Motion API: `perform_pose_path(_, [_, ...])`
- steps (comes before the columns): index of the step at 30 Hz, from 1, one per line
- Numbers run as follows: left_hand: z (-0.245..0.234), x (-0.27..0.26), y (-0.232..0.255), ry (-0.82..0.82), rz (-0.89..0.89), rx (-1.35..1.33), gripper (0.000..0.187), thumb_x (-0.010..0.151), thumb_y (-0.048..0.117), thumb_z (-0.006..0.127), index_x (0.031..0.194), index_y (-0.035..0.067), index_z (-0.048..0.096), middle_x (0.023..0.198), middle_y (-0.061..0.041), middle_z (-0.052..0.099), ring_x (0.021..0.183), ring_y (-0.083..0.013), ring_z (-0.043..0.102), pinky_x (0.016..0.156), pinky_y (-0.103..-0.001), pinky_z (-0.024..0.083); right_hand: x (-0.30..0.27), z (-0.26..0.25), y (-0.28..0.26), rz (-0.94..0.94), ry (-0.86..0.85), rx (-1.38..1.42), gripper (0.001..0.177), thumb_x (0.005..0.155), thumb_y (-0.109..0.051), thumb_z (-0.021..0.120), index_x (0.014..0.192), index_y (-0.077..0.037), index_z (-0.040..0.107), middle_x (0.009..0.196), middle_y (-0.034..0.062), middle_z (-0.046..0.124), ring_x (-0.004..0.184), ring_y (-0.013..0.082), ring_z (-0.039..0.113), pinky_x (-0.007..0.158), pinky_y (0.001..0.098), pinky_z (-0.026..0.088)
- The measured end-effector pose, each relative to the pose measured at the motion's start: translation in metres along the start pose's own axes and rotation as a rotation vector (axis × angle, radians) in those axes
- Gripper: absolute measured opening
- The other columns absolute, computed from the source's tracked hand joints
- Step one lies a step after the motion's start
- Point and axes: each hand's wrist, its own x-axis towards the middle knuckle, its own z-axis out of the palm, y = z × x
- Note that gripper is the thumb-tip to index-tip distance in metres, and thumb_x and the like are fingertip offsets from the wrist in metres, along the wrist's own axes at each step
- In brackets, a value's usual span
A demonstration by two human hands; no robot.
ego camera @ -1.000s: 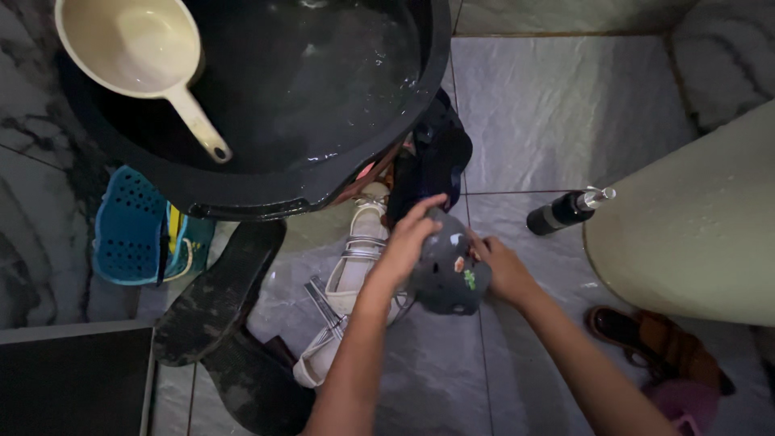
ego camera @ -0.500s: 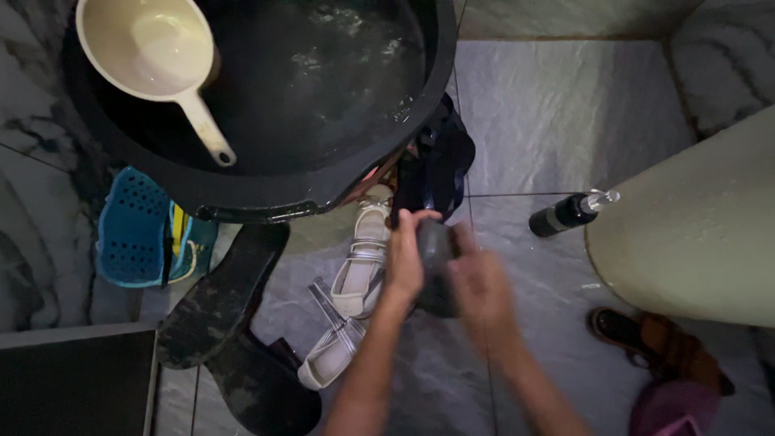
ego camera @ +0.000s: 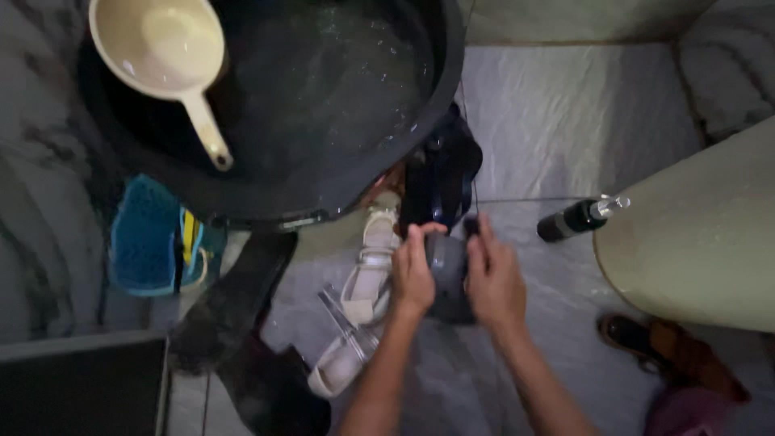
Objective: The person cleans a pair of shoes by scrubbing them with a brush and rinsing them with water from a plastic scoop.
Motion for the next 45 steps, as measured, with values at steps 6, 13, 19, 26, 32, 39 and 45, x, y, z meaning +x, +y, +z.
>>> perform_pose_path(6, [-0.004,0.003,-0.004,0.022,-0.002,-0.058,0.059,0.112,0.04,0.028,0.103,0.005,0.074,0.09,-0.01,0.074,0.082,-0.0206,0.067,0.076,-0.034,0.052,-0.022,-0.013,-0.002,-0.131,-0.005,0.006,0.052,0.105,-0.032,0.049,0.153,-0.013,0.049,0.12,0.0222,0.064,0.109,0.0395,0.063,0.088,0.0457,0.05])
perform_pose_path(13, [-0.004,0.001,0.003,0.058,-0.117,-0.062,0.057,0.111,0.037,0.03,0.102,0.004,0.075,0.086,-0.011,0.074,0.078,-0.0214,0.068,0.072,-0.034,0.053,-0.053,-0.013,-0.015,-0.335,0.092,-0.001,0.052,0.108,-0.031,0.048,0.153,-0.006,0.049,0.133,0.0334,0.061,0.121,0.0501,0.059,0.093,0.0486,0.049])
perform_pose_path(19, [0.003,0.0,-0.017,0.0,0.0,0.021,0.045,0.107,0.03,0.036,0.106,0.003,0.072,0.093,-0.01,0.074,0.085,-0.0231,0.07,0.079,-0.033,0.053,0.039,-0.015,-0.006,0.313,-0.217,-0.195,0.048,0.105,-0.04,0.048,0.151,-0.028,0.054,0.116,0.0219,0.069,0.109,0.0407,0.066,0.091,0.05,0.051])
perform_pose_path(26, [0.048,0.033,-0.078,-0.061,-0.039,-0.256,0.028,0.105,0.023,0.044,0.116,0.005,0.063,0.115,-0.007,0.062,0.113,-0.0187,0.056,0.102,-0.03,0.042,-0.014,-0.03,0.025,-0.723,0.068,-0.174,0.055,0.09,-0.022,0.067,0.144,-0.019,0.058,0.13,0.0213,0.059,0.112,0.0394,0.063,0.085,0.0416,0.054])
perform_pose_path(32, [0.063,0.036,-0.082,-0.278,-0.201,-0.421,0.025,0.102,0.027,0.049,0.117,0.012,0.062,0.111,-0.002,0.061,0.106,-0.0145,0.056,0.097,-0.027,0.043,-0.001,-0.041,0.03,-0.583,0.086,-0.146,0.057,0.092,-0.018,0.072,0.147,-0.018,0.057,0.117,0.0179,0.062,0.1,0.0385,0.065,0.08,0.0461,0.055])
perform_pose_path(39, [0.055,0.034,-0.081,-0.308,-0.322,-0.385,0.031,0.101,0.031,0.053,0.121,0.01,0.063,0.112,-0.006,0.059,0.105,-0.019,0.053,0.094,-0.032,0.044,-0.048,-0.023,0.094,-0.817,-0.226,-0.398,0.057,0.075,-0.025,0.083,0.13,-0.036,0.072,0.084,0.0131,0.061,0.07,0.0333,0.063,0.057,0.0462,0.051])
perform_pose_path(45, [0.075,0.047,-0.095,-0.425,-0.061,-0.116,0.035,0.1,0.035,0.055,0.122,0.008,0.062,0.124,-0.011,0.059,0.124,-0.0247,0.052,0.108,-0.033,0.039,-0.013,-0.006,0.124,-0.867,0.23,-0.268,0.057,0.072,-0.024,0.081,0.128,-0.025,0.067,0.106,0.0198,0.062,0.088,0.0389,0.063,0.071,0.0483,0.051])
